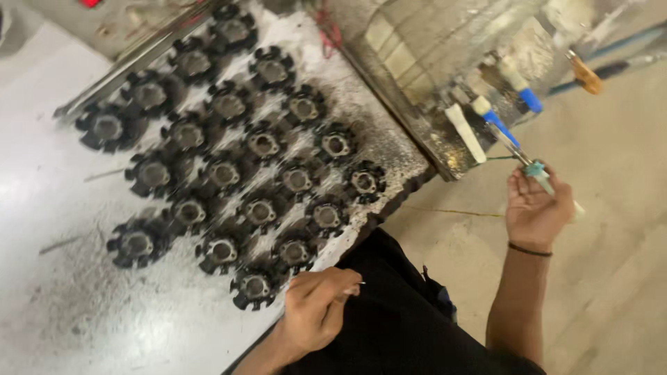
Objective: The person solders wire leads onto black motor rotor components arranged in rows on a workbench. They hold each rotor steady with one hand while applying a soldering iron to its terminal with the other, then set the finished rotor aside and move to the next one.
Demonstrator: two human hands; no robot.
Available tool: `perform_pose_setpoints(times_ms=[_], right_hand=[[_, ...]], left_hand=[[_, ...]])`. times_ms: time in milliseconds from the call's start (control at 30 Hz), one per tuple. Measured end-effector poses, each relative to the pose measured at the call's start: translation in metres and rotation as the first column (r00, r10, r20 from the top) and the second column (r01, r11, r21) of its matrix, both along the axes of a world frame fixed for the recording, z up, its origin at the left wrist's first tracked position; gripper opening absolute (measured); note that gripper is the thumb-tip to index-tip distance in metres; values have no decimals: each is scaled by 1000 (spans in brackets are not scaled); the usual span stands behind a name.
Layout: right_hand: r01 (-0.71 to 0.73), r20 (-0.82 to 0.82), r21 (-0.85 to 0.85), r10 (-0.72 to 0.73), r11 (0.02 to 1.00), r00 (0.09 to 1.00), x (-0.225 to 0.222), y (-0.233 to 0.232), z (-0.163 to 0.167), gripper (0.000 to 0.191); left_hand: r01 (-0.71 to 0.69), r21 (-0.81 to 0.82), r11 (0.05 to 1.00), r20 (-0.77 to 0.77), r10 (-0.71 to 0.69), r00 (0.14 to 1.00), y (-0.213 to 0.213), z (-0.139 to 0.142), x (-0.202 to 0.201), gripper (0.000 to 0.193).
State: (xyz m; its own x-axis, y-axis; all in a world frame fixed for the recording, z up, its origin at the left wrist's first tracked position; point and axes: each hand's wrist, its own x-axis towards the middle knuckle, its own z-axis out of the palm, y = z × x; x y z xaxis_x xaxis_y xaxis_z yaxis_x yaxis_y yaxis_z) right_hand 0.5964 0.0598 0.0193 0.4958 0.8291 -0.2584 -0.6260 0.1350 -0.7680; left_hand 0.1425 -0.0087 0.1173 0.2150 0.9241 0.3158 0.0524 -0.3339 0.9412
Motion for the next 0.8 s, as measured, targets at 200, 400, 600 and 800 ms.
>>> perform_pose_setpoints(times_ms=[200, 400, 600, 800], right_hand=[[138, -63, -28, -139, 990, 988, -15, 27, 2, 32], [-41, 200, 121, 16, 992, 980, 38, 31, 61, 33], [-83, 534, 215, -46, 973, 844, 65, -5, 89, 22], [47, 171, 62, -57, 997, 984, 58, -15, 73, 27]], left_hand=[[-102, -109, 989, -161, 84, 983, 6, -1, 17, 9], [-257, -108, 960, -257, 223, 940, 2, -3, 20, 8], [-142, -82, 987, -248, 117, 962, 0, -14, 30, 8], [-108, -129, 986, -244, 74, 967, -1, -14, 33, 9]])
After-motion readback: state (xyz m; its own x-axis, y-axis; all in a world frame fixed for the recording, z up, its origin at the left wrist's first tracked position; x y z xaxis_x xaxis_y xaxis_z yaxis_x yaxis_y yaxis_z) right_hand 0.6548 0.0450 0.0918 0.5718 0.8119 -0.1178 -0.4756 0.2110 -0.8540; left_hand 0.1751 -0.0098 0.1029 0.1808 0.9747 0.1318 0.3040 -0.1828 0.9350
